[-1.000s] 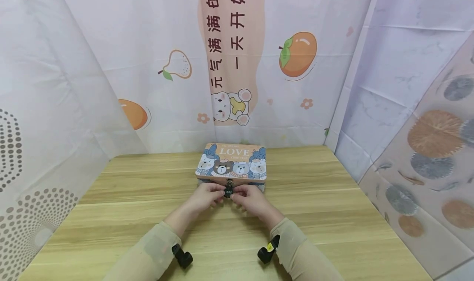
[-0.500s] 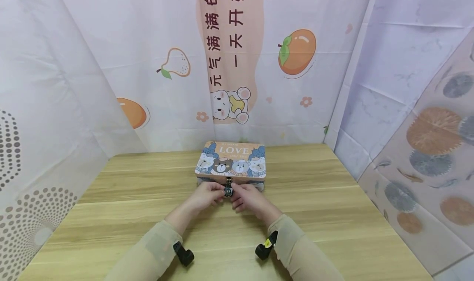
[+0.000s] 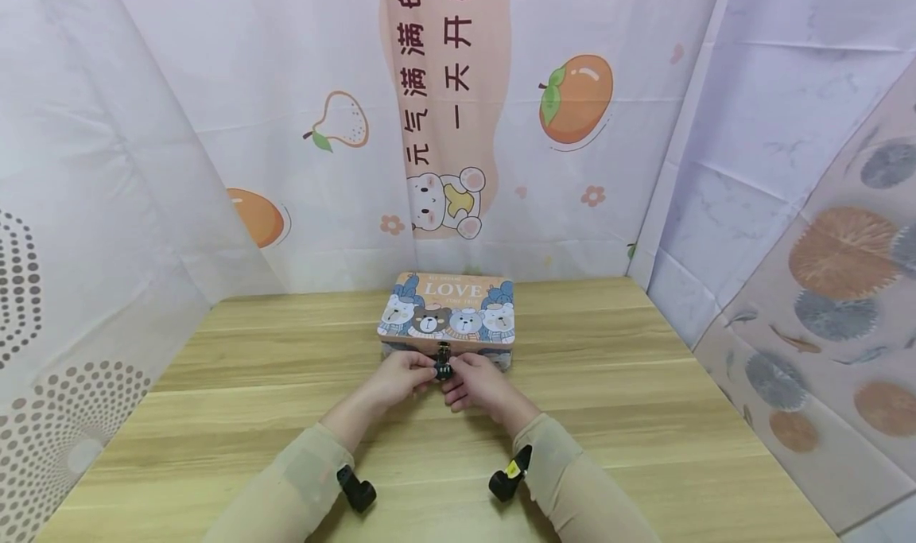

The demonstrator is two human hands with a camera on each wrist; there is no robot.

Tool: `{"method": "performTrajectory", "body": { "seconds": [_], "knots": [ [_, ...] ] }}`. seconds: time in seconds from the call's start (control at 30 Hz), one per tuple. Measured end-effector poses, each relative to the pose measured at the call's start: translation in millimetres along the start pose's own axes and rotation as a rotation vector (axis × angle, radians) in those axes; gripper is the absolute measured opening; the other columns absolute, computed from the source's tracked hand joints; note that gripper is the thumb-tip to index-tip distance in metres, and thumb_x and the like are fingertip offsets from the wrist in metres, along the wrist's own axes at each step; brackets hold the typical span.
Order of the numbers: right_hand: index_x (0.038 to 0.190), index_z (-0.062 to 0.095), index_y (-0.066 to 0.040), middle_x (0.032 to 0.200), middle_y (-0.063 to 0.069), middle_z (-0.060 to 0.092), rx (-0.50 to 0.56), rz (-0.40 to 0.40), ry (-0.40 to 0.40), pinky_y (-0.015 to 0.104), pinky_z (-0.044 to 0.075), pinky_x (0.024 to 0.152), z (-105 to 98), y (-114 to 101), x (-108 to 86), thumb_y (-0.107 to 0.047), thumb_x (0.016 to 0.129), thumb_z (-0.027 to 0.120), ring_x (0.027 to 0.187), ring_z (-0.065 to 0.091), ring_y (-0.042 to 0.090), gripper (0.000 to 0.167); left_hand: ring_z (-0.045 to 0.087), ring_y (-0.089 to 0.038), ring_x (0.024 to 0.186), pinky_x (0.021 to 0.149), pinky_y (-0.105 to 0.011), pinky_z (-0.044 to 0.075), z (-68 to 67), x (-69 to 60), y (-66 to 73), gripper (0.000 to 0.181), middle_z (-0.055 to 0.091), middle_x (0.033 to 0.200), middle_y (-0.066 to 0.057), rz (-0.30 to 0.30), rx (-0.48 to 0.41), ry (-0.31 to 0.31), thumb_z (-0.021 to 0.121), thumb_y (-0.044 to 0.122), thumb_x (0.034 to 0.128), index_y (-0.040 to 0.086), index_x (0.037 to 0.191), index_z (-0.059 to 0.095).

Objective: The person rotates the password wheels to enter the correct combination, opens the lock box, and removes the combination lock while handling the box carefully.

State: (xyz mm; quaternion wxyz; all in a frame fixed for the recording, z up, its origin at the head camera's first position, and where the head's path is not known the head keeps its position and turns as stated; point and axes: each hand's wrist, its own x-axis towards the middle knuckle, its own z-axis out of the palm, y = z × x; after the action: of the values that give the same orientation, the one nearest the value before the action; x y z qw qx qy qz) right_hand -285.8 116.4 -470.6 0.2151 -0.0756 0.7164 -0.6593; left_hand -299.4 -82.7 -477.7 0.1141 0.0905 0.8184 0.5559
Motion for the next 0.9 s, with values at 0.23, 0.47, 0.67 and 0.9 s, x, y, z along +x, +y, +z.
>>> {"method": "performTrajectory", "body": {
  "seconds": [0.23,0.47,0.67,0.9],
  "knots": [
    [0.125,0.048,0.007,0.099,0.023,0.067,0.011,0.024,-0.038,0.041,0.061,0.069,0.1,3.0,4.3,-0.022,0.111,0.038,0.078,0.070,0.026,0.033,0.057,-0.015,0.068,0.053,-0.025,0.043,-0.5,1.5,-3.6,0.014,0.071,0.087,-0.008,-0.003,-0.006,-0.004,0.065,0.010,0.0980,-0.002,0.102,0.070],
    [0.125,0.046,0.008,0.101,0.026,0.066,0.040,0.018,-0.082,0.041,0.061,0.070,-1.0,2.6,4.8,-0.018,0.110,0.038,0.078,0.069,0.026,0.031,0.056,-0.015,0.067,0.054,-0.025,0.044,-1.2,2.8,-4.7,0.014,0.070,0.086,-0.006,-0.012,-0.021,-0.014,0.064,0.010,0.0986,-0.002,0.103,0.069],
    [0.126,0.045,0.009,0.102,0.027,0.066,0.058,0.020,-0.111,0.041,0.061,0.073,-2.7,1.9,5.5,-0.015,0.110,0.037,0.079,0.069,0.025,0.029,0.054,-0.014,0.066,0.052,-0.023,0.042,-1.2,2.7,-4.7,0.012,0.070,0.086,-0.007,-0.011,-0.022,-0.019,0.063,0.008,0.0994,-0.002,0.103,0.069],
    [0.124,0.046,0.008,0.100,0.024,0.067,0.066,0.030,-0.114,0.040,0.061,0.072,-2.2,4.2,8.0,-0.014,0.109,0.039,0.077,0.069,0.024,0.027,0.055,-0.014,0.067,0.053,-0.024,0.042,-1.1,3.0,-4.8,0.013,0.071,0.088,-0.007,-0.016,-0.012,-0.013,0.063,0.009,0.0992,-0.001,0.104,0.069]
  ]
}}
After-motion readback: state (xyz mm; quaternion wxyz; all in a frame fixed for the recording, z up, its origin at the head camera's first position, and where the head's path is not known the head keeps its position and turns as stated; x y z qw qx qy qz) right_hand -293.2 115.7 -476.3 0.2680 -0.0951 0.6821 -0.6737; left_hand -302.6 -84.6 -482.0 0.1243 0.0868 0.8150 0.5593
